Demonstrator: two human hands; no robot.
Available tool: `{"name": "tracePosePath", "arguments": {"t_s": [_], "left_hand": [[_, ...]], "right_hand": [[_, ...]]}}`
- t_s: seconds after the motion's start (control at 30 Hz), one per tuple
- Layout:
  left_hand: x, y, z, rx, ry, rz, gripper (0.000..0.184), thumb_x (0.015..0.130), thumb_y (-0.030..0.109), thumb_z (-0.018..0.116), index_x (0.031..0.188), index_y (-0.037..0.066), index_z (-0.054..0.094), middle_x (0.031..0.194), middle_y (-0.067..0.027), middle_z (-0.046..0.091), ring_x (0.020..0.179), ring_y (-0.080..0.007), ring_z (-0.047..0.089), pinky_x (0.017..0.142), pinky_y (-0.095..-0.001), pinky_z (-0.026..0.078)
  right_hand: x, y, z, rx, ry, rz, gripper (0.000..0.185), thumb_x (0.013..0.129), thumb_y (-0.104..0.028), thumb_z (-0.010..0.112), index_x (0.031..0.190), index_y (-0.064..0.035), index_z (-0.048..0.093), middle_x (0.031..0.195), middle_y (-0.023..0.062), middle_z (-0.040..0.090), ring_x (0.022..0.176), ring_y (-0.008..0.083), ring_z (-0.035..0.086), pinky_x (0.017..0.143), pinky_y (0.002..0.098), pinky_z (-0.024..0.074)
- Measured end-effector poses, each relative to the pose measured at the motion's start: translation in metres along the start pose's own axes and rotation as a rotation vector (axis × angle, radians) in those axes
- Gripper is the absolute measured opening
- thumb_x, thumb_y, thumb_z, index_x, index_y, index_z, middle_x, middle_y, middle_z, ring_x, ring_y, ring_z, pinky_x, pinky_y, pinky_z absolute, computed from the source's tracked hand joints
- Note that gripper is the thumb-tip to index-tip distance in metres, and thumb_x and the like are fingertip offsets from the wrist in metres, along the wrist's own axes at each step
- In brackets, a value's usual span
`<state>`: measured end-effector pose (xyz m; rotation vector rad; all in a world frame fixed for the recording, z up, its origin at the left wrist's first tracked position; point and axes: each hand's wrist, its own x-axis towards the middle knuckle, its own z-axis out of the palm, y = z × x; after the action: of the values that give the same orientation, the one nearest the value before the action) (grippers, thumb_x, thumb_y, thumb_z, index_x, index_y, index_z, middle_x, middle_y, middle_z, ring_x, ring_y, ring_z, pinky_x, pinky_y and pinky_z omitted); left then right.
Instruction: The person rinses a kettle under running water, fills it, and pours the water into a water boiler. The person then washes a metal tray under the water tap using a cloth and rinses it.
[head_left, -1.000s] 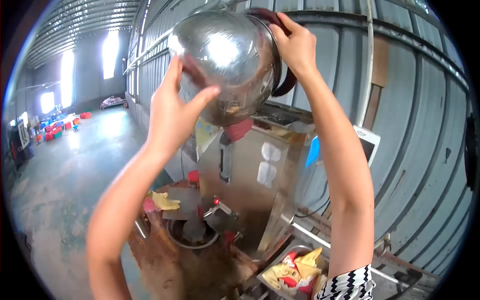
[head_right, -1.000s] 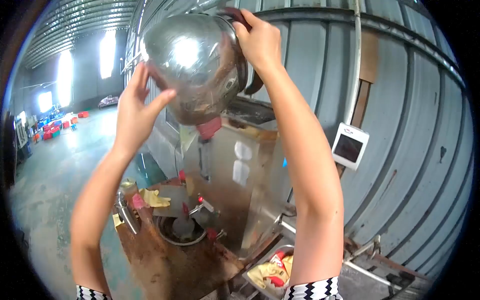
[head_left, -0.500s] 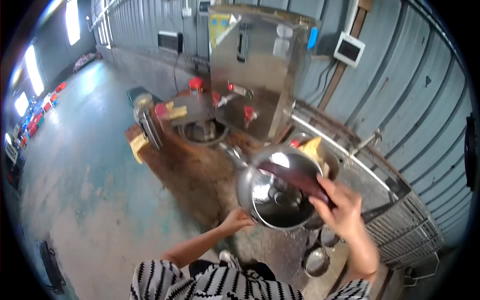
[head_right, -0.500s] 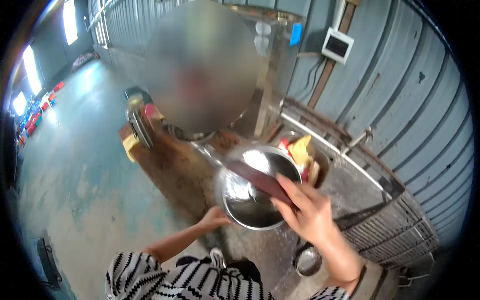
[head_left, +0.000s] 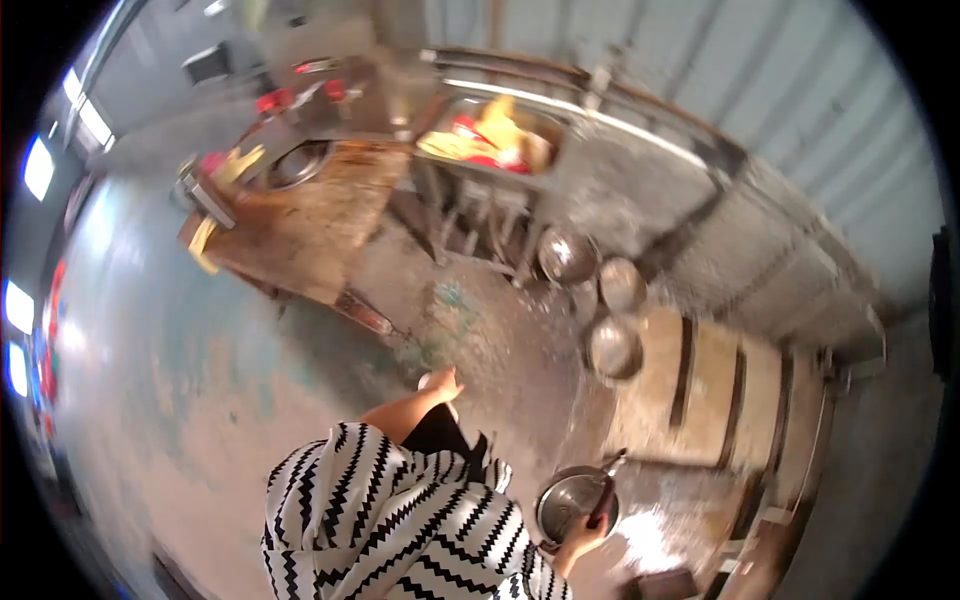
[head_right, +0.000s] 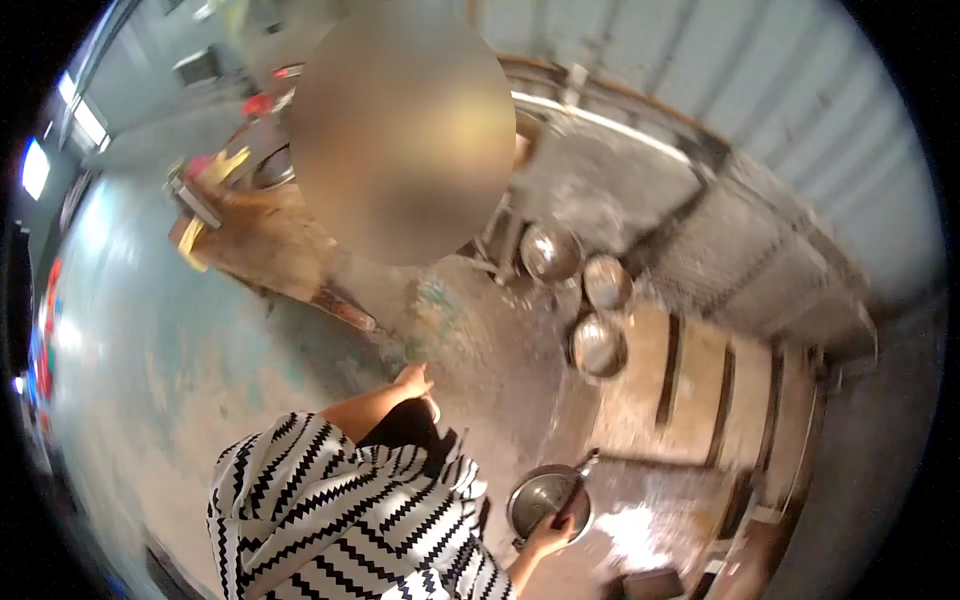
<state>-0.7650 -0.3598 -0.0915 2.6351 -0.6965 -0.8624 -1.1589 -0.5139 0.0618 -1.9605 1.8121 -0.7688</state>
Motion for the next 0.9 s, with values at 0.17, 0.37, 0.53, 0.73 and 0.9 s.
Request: {"name": "tracePosePath", "arguments": {"t_s": [0.17, 0.37, 0.53, 0.73, 0.9], "left_hand": [[0.005, 0.061, 0.077, 0.113, -0.049, -0.126, 0.062, 0.073, 0.043, 0.055, 0.114, -0.002, 0.048, 0.119, -0.0231, 0.045, 0.111, -0.0328, 0.043, 0.094, -0.0386, 0.034], [0.033, 0.030, 0.038, -0.001, -0.188, 0.084, 0.063, 0.068, 0.027, 0.064, 0.118, -0.005, 0.042, 0.119, -0.0230, 0.046, 0.110, -0.0334, 0.045, 0.092, -0.0380, 0.035], [0.095, 0.042, -0.005, 0.110, -0.122, -0.041, 0.055, 0.069, 0.023, 0.064, 0.111, -0.008, 0.047, 0.116, -0.0200, 0.050, 0.104, -0.0262, 0.050, 0.087, -0.0358, 0.039], [0.162, 0.134, 0.034, 0.351, -0.251, 0.366, 0.053, 0.066, 0.025, 0.065, 0.110, -0.001, 0.051, 0.103, -0.0189, 0.057, 0.096, -0.0326, 0.055, 0.083, -0.0371, 0.042], [-0.025, 0.293, 0.051, -0.214, -0.770, 0.704, 0.054, 0.069, 0.011, 0.065, 0.117, 0.001, 0.043, 0.106, -0.0160, 0.055, 0.092, -0.0213, 0.056, 0.078, -0.0308, 0.047]], "right_hand": [[-0.024, 0.130, -0.087, 0.111, 0.123, 0.505, 0.039, 0.073, -0.014, 0.060, 0.109, -0.0007, 0.052, 0.093, 0.0151, 0.060, 0.083, 0.0253, 0.058, 0.075, 0.0314, 0.0441], [-0.134, 0.142, -0.143, -0.061, 0.518, 0.879, 0.034, 0.071, -0.014, 0.058, 0.101, -0.0003, 0.056, 0.084, 0.0171, 0.061, 0.078, 0.0276, 0.060, 0.072, 0.0338, 0.0446], [-0.204, 0.143, -0.163, -0.108, 0.762, 1.085, 0.033, 0.067, -0.015, 0.057, 0.096, 0.0002, 0.059, 0.078, 0.0156, 0.062, 0.071, 0.0247, 0.060, 0.068, 0.0335, 0.0456], [-0.254, 0.146, -0.155, -0.217, 1.048, 1.073, 0.024, 0.068, -0.015, 0.058, 0.085, 0.0002, 0.061, 0.056, 0.0049, 0.054, 0.045, 0.0124, 0.050, 0.047, 0.0286, 0.0416], [-0.185, 0.105, -0.140, -0.173, 0.895, 0.979, 0.033, 0.070, -0.018, 0.060, 0.097, -0.0003, 0.059, 0.079, 0.0152, 0.062, 0.069, 0.0247, 0.060, 0.067, 0.0339, 0.0453]]}}
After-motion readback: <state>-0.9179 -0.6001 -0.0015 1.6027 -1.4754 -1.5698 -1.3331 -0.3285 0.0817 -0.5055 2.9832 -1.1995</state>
